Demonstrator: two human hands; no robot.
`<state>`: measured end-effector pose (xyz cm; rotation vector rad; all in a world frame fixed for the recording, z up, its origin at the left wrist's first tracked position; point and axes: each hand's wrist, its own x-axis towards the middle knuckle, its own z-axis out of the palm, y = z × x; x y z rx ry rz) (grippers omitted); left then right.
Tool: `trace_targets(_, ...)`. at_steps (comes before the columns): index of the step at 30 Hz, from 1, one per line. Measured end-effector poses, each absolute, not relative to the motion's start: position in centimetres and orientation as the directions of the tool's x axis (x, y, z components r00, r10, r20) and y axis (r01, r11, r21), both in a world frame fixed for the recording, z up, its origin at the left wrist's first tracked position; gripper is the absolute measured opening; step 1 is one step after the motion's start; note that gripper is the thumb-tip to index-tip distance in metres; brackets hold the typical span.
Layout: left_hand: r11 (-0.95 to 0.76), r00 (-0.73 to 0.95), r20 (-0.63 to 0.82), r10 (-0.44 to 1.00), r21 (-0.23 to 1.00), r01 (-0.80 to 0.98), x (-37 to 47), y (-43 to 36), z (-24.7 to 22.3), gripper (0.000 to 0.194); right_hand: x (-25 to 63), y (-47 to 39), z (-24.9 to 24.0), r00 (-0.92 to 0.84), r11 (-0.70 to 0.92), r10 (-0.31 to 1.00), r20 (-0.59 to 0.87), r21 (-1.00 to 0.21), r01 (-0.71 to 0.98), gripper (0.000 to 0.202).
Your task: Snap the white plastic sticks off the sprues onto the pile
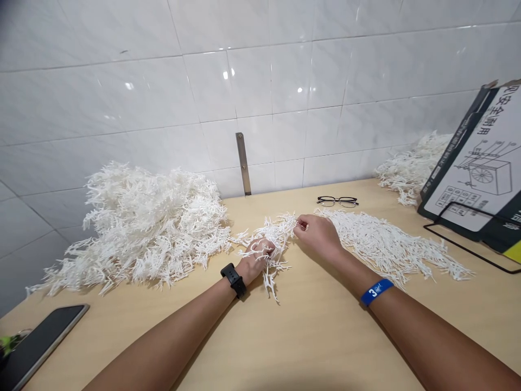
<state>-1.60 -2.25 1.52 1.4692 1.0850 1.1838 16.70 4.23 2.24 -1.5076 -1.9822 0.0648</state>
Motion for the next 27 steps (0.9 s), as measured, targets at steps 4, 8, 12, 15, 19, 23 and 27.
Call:
trace_targets(4,-0.281,0.146,0.253,0.956,0.933,0.223,-2.6,-2.5,0.9,0.029,19.9,5.8,2.7,0.105,0.104,0.891,0.442,-0.423,0.9,0.02)
trace_targets(8,-0.27,0.111,0.251,0.962,0.938,0.218,-3.3,-2.7,0.4,0.031,22.6,7.6,2.7,0.208,0.003,0.884,0.418,-0.45,0.893,0.027)
trace_targets(12,-0.259,0.088,0.246,0.965,0.946,0.197,-3.3,-2.8,0.6,0.031,21.9,7.8,1.7,0.037,0.142,0.891,0.452,-0.357,0.923,0.043)
trace_targets(15,-0.22,0.086,0.207,0.974,0.958,0.184,-3.2,-2.7,0.4,0.032,20.7,7.1,1.5,-0.019,0.294,0.833,0.553,-0.414,0.862,0.041)
trace_targets(19,-0.146,0.038,0.142,0.989,0.979,0.146,-3.2,-2.2,-0.4,0.03,19.4,5.5,2.3,-0.118,0.464,0.834,0.538,-0.569,0.679,0.027)
trace_targets(23,-0.115,-0.008,0.116,0.993,0.99,0.082,-3.2,-2.0,-0.7,0.031,18.4,4.3,2.5,-0.359,0.506,0.862,0.357,-0.635,0.584,0.023)
trace_targets(27,-0.09,-0.035,0.091,0.995,0.995,0.038,-3.2,-2.0,-0.6,0.03,17.9,3.9,2.1,-0.412,0.514,0.855,0.316,-0.625,0.587,0.03)
